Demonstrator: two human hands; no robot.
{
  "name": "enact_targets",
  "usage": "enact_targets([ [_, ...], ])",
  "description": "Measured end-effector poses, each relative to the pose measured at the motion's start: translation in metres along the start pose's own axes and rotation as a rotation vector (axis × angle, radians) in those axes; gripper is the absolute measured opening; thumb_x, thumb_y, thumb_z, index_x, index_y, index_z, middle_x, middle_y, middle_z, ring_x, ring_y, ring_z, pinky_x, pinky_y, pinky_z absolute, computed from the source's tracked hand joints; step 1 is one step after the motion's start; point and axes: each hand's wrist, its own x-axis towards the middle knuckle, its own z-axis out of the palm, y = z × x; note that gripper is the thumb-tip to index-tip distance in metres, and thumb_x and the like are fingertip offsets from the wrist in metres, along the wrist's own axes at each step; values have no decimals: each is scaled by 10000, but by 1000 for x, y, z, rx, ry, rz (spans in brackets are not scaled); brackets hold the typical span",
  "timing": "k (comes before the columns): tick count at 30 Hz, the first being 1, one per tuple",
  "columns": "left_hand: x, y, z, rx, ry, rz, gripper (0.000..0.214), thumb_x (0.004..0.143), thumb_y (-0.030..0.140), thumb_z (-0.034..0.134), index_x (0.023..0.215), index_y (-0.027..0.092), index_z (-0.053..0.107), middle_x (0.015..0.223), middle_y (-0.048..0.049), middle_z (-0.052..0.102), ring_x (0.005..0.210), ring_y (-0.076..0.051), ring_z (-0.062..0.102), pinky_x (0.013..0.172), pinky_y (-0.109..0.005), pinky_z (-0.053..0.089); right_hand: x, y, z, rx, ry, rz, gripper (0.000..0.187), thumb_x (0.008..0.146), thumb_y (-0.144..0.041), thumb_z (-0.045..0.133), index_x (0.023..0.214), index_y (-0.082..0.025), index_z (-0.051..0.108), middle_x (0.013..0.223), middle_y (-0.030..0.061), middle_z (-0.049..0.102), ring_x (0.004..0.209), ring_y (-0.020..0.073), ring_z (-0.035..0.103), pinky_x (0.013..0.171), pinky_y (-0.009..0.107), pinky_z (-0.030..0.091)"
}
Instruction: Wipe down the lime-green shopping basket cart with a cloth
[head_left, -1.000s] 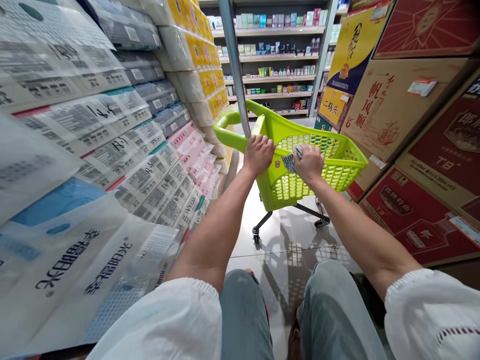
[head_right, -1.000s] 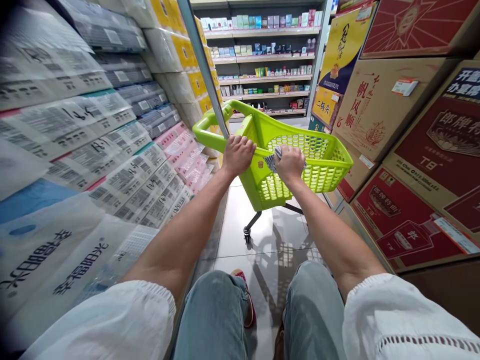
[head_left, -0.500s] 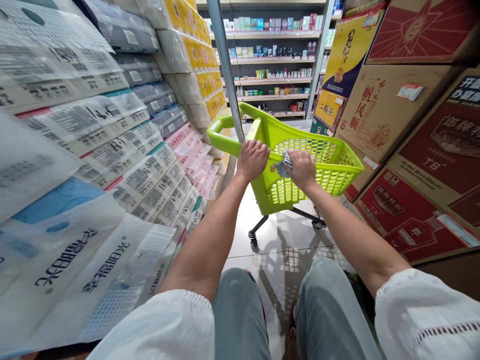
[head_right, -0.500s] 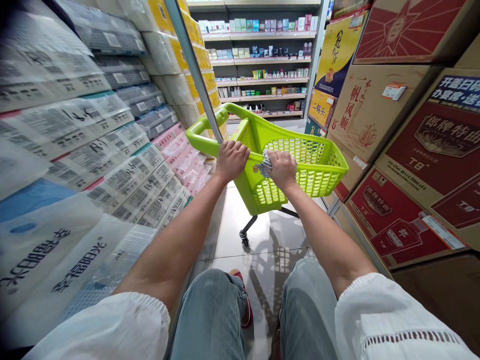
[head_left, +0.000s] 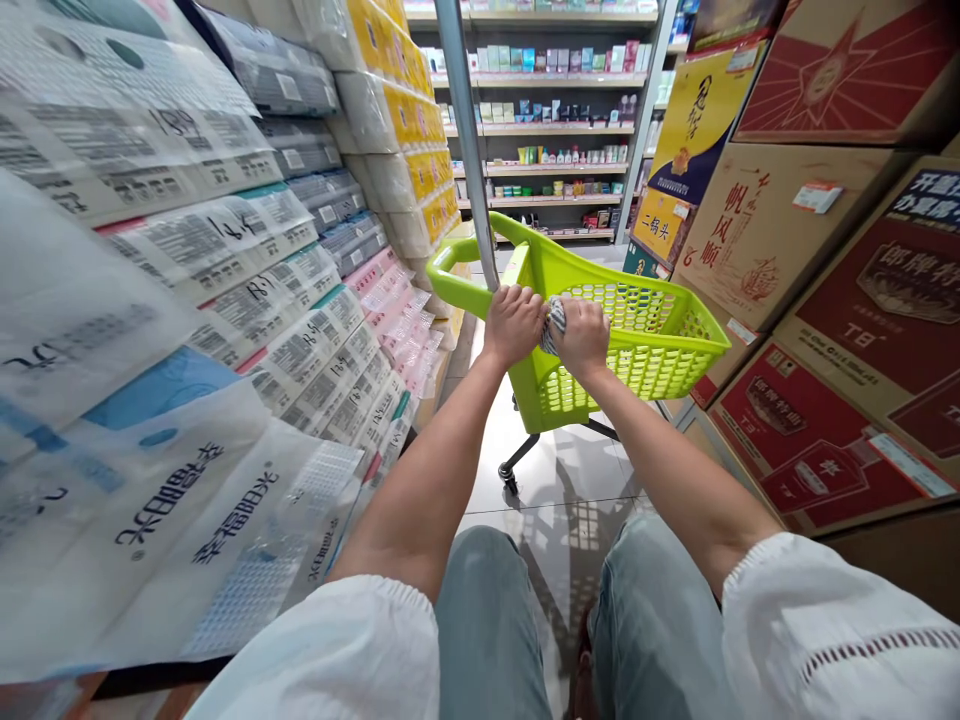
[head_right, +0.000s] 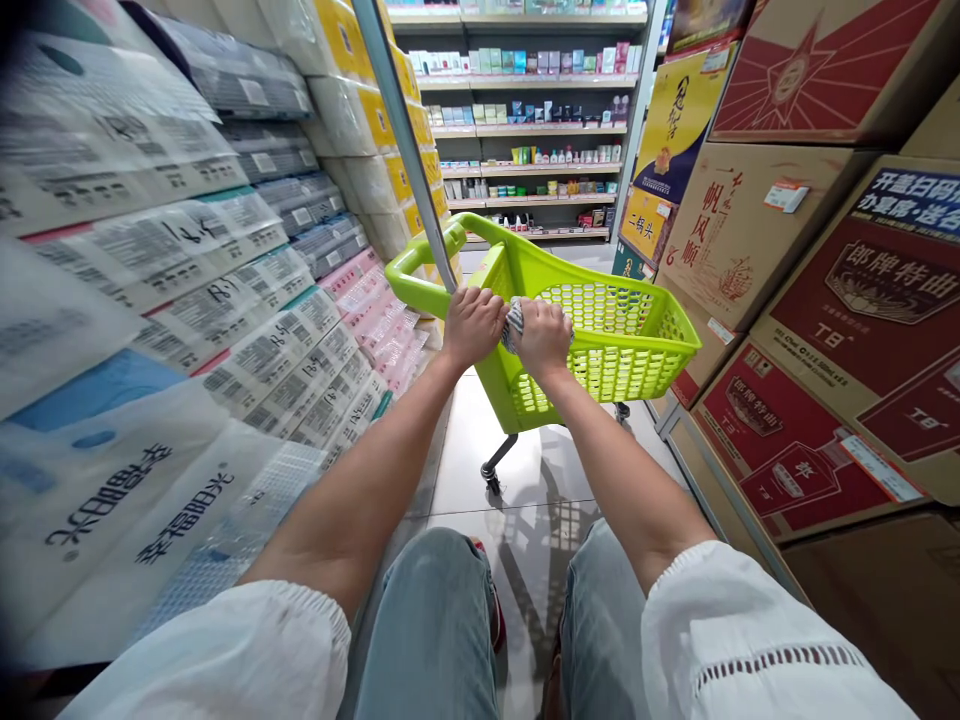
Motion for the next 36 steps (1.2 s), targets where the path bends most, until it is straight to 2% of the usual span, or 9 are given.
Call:
enact_targets([
  [3, -2, -6, -7, 11, -19, 17, 432, 958, 465, 263, 846, 208, 591, 915, -116, 617, 1067, -276, 525, 1019, -486, 293, -10, 23, -5, -9, -47, -90, 420, 908, -404, 429, 1246, -189, 555, 1173, 136, 603, 1054, 278, 472, 891, 395, 363],
  [6, -3, -9, -12, -10, -30, 12, 431, 955, 466, 273, 835, 206, 595, 915, -120, 620, 1067, -281, 523, 1029, -488, 285, -26, 53, -9, -57, -33, -64, 423, 888, -413, 461, 1231, -188, 566, 1157, 130, 611, 1038, 281, 468, 892, 403, 361],
  [9, -3, -10, -13, -35, -35, 0, 415, 948, 469, 303, 833, 209, 605, 919, -119, 626, 1068, -280, 524, 1038, -475, 281, -39, 66, -10, -81, 19, -19, 440, 867, -420, 495, 1239, -192, 556, 1205, 123, 595, 1055, 290, 460, 894, 414, 359],
  [14, -4, -11, -16, 1, -79, 22, 367, 953, 408, 315, 911, 215, 625, 955, -112, 632, 1065, -274, 525, 1035, -466, 290, -41, 36, -1, -33, 75, -135, 427, 894, -403, 469, 1260, -200, 555, 1293, 125, 552, 1140, 287, 453, 960, 435, 331],
  [18, -7, -13, -21, 95, -148, 81, 322, 954, 341, 316, 985, 218, 613, 996, -110, 627, 1069, -271, 522, 1014, -453, 315, -35, 7, 26, -10, 97, -182, 372, 944, -315, 381, 1252, -256, 582, 1296, 114, 564, 1190, 291, 449, 985, 488, 294],
  [24, -10, -19, -21, 103, -147, 67, 337, 963, 362, 300, 981, 223, 606, 987, -102, 621, 1088, -266, 513, 1028, -456, 310, -41, 5, 59, -18, 57, -164, 397, 970, -272, 311, 1260, -271, 582, 1296, 113, 577, 1189, 295, 470, 961, 515, 294],
  [27, -10, -20, -18, 53, -119, 27, 340, 958, 395, 322, 969, 217, 611, 989, -101, 621, 1100, -268, 508, 1045, -462, 296, -54, 7, 63, -43, 1, -190, 407, 966, -273, 318, 1302, -269, 547, 1322, 119, 558, 1184, 299, 471, 948, 515, 303],
  [32, -9, -21, -17, -8, -103, -2, 339, 951, 417, 342, 969, 220, 617, 998, -101, 619, 1111, -273, 500, 1057, -470, 280, -77, 6, 61, -66, -202, -421, 402, 957, -243, 323, 1293, -274, 543, 1267, 111, 597, 1089, 268, 502, 885, 468, 341],
  [36, -7, -23, -17, -10, -101, -10, 339, 948, 418, 350, 969, 215, 619, 990, -101, 620, 1099, -272, 502, 1054, -466, 278, -61, 4, 50, -109, -127, -397, 394, 960, -236, 317, 1284, -248, 541, 1292, 118, 575, 1116, 282, 471, 904, 469, 308],
])
